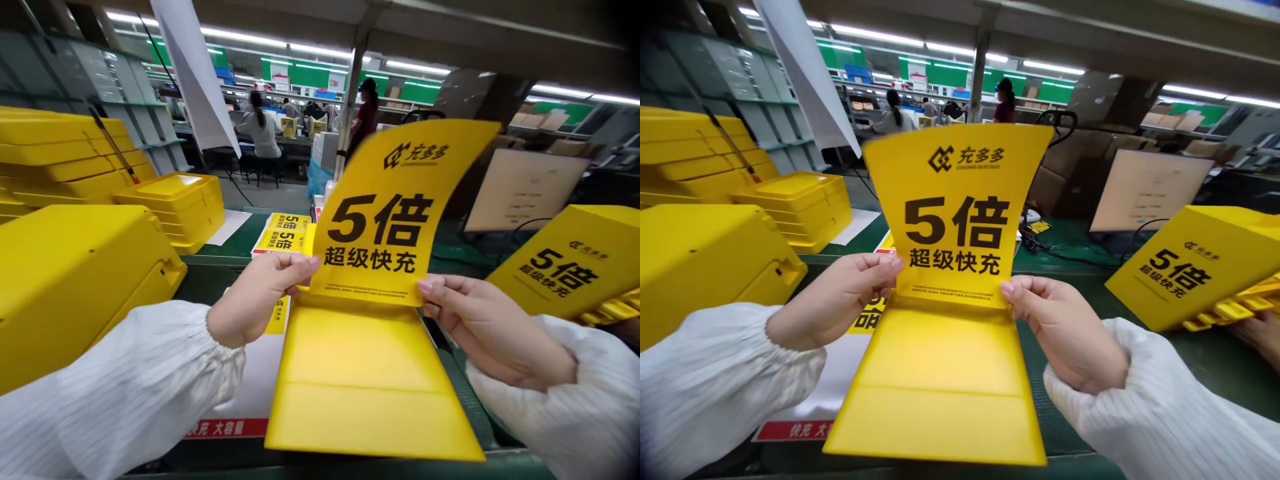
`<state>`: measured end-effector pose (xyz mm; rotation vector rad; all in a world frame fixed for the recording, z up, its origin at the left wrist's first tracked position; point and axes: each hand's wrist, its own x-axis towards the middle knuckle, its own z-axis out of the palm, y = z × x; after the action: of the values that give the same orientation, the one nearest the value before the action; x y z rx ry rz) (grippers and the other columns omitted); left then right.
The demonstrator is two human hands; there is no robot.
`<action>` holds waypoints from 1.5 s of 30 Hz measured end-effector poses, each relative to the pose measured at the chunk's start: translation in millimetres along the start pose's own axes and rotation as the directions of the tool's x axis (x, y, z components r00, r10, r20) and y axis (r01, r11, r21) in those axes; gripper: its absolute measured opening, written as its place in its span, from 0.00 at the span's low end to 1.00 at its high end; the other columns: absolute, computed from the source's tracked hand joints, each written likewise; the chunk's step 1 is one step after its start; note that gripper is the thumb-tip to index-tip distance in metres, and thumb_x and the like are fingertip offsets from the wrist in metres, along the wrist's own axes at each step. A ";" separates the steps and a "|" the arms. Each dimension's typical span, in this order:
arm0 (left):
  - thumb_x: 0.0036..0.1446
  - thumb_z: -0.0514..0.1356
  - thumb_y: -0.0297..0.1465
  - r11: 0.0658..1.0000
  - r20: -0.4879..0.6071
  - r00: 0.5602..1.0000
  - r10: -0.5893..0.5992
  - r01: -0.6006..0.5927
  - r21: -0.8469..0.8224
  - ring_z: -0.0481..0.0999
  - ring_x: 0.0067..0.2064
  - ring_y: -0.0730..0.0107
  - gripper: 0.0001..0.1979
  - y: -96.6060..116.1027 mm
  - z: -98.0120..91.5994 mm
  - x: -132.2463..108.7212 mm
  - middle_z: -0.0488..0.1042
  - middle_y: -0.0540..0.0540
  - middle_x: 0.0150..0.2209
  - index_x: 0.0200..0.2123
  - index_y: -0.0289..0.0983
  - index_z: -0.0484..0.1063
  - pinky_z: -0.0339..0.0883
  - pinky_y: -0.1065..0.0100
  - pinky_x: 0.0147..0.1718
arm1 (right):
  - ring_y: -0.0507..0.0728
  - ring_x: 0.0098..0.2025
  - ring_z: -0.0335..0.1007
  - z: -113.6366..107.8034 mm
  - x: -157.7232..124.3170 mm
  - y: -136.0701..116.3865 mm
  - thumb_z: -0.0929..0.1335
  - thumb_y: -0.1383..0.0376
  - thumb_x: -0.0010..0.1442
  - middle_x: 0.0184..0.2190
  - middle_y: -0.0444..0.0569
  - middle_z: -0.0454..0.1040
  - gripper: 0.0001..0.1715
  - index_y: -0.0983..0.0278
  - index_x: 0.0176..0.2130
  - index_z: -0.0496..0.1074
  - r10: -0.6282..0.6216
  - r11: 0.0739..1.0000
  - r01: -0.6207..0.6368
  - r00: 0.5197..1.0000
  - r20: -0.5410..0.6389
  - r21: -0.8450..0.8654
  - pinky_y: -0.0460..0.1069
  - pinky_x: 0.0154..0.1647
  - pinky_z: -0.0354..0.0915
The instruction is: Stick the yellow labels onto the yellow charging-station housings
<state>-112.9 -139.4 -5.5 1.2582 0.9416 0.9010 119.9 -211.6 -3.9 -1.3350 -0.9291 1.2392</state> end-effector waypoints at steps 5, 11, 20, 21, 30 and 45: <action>0.37 0.68 0.38 0.991 -0.039 0.999 0.025 -0.020 0.136 0.67 0.40 0.65 0.15 -0.6 -1.5 -4.7 0.69 0.48 0.32 0.16 0.37 0.67 0.57 0.64 0.39 | 0.53 0.32 0.59 -4.8 0.1 5.7 0.75 0.56 0.40 0.27 0.45 0.68 0.19 0.64 0.19 0.67 0.050 0.995 -0.051 0.999 -0.014 -0.086 0.47 0.31 0.55; 0.35 0.68 0.37 0.979 0.002 1.000 -0.012 0.011 0.206 0.65 0.36 0.68 0.14 -12.2 -7.7 0.4 0.64 0.49 0.33 0.15 0.36 0.67 0.59 0.64 0.38 | 0.53 0.32 0.60 -3.1 -1.3 13.8 0.78 0.57 0.30 0.26 0.44 0.64 0.23 0.65 0.16 0.65 0.088 0.988 -0.095 0.995 -0.054 -0.126 0.47 0.31 0.57; 0.37 0.68 0.36 0.978 0.042 0.998 -0.040 0.030 0.206 0.62 0.42 0.66 0.14 -23.6 -10.1 4.6 0.59 0.48 0.36 0.13 0.37 0.67 0.58 0.64 0.42 | 0.53 0.33 0.61 -4.8 4.6 19.7 0.78 0.60 0.31 0.29 0.44 0.61 0.21 0.65 0.16 0.65 0.162 0.985 -0.164 0.986 -0.041 -0.055 0.47 0.31 0.59; 0.37 0.68 0.36 0.978 0.038 0.998 -0.046 0.037 0.205 0.62 0.43 0.66 0.14 -24.6 -10.9 4.8 0.59 0.48 0.37 0.13 0.37 0.67 0.58 0.64 0.42 | 0.54 0.34 0.61 -4.8 4.8 19.5 0.78 0.60 0.31 0.29 0.44 0.61 0.20 0.65 0.16 0.65 0.160 0.985 -0.162 0.986 -0.042 -0.055 0.47 0.31 0.59; 0.35 0.69 0.37 0.979 0.019 0.999 -0.048 0.043 0.201 0.61 0.44 0.63 0.14 -29.3 -13.3 8.4 0.59 0.47 0.38 0.13 0.37 0.67 0.62 0.66 0.38 | 0.52 0.32 0.58 -5.0 3.8 21.0 0.77 0.59 0.34 0.28 0.43 0.59 0.20 0.65 0.15 0.65 0.124 0.987 -0.128 0.991 -0.049 -0.095 0.47 0.31 0.57; 0.38 0.67 0.35 0.977 0.064 0.997 -0.036 0.022 0.214 0.61 0.44 0.66 0.15 -27.7 -13.0 5.6 0.57 0.48 0.37 0.13 0.36 0.66 0.57 0.65 0.45 | 0.55 0.36 0.60 -5.7 2.6 24.6 0.77 0.58 0.34 0.32 0.45 0.60 0.19 0.65 0.16 0.66 0.117 0.988 -0.121 0.992 -0.041 -0.101 0.49 0.34 0.61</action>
<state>-122.0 -132.3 -34.4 1.4439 1.0204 0.7445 123.3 -213.9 -29.0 -1.5082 -0.9096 1.2683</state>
